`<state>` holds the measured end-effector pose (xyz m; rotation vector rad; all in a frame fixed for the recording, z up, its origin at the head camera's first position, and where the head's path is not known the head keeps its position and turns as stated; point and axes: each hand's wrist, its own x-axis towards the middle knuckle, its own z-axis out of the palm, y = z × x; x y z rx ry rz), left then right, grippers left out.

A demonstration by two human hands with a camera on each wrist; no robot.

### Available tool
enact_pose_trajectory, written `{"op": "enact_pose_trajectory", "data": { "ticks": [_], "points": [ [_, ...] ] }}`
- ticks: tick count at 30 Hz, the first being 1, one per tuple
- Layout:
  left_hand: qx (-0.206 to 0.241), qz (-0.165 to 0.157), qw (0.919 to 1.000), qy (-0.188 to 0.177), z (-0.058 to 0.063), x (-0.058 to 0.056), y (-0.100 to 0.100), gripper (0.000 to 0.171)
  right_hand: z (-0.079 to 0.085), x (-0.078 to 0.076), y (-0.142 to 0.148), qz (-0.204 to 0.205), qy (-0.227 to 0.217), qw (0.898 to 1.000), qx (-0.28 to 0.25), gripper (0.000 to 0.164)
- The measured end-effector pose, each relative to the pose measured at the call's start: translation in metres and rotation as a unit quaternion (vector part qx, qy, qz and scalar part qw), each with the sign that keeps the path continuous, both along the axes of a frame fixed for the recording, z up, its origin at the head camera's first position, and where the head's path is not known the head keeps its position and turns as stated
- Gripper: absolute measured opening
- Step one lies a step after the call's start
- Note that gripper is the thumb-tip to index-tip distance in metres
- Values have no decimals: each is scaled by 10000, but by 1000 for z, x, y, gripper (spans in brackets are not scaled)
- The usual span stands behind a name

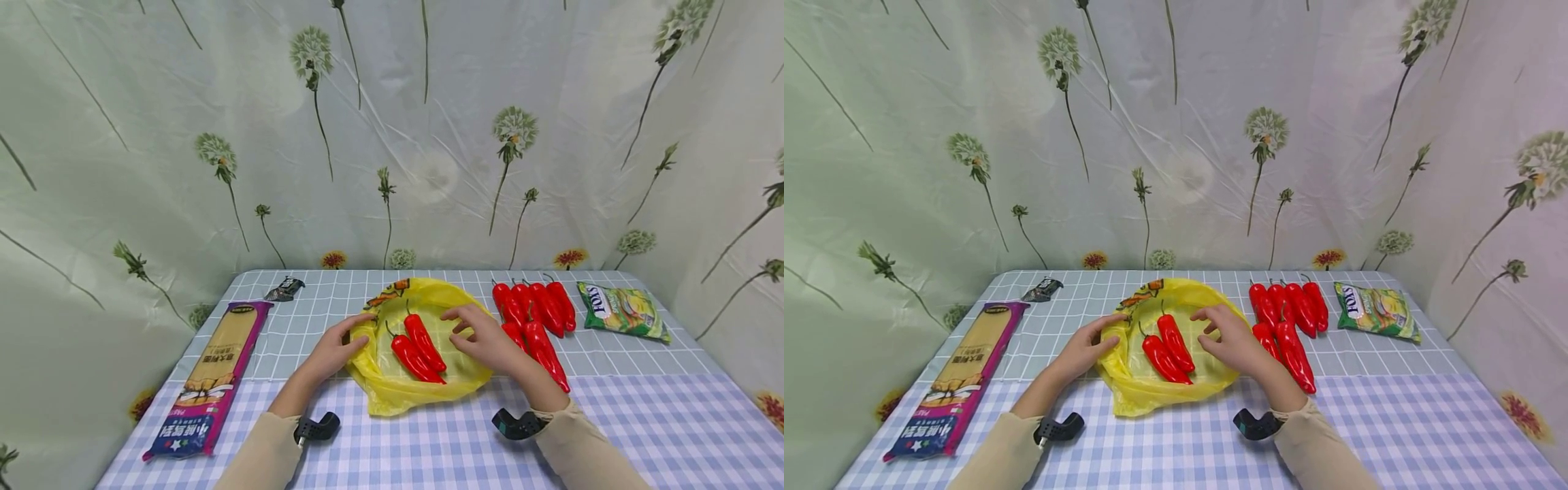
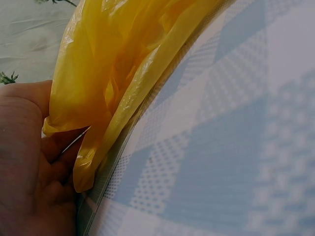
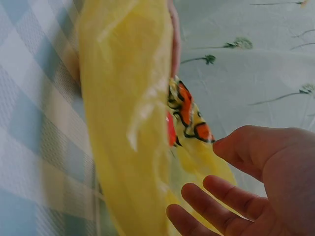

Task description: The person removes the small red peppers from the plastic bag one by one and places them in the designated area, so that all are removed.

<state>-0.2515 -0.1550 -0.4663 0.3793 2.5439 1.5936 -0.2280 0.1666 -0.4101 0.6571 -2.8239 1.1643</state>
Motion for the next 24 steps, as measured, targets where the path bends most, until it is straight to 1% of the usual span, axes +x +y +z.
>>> {"op": "enact_pose_trajectory", "data": {
  "ticks": [7,13,19,24],
  "points": [
    [-25,32,10000,-4,1,1,1,46,-9,1,-11,65,-13,9999,-133,40],
    [-24,38,10000,-39,3,1,0,46,-12,3,-20,-1,-123,9996,-248,41],
    [-77,9,10000,-25,2,1,0,46,-19,4,-26,-151,-237,9996,-46,44],
    [-82,23,10000,-31,3,0,1,45,-20,5,-29,-202,-291,9993,140,51]
  ]
}}
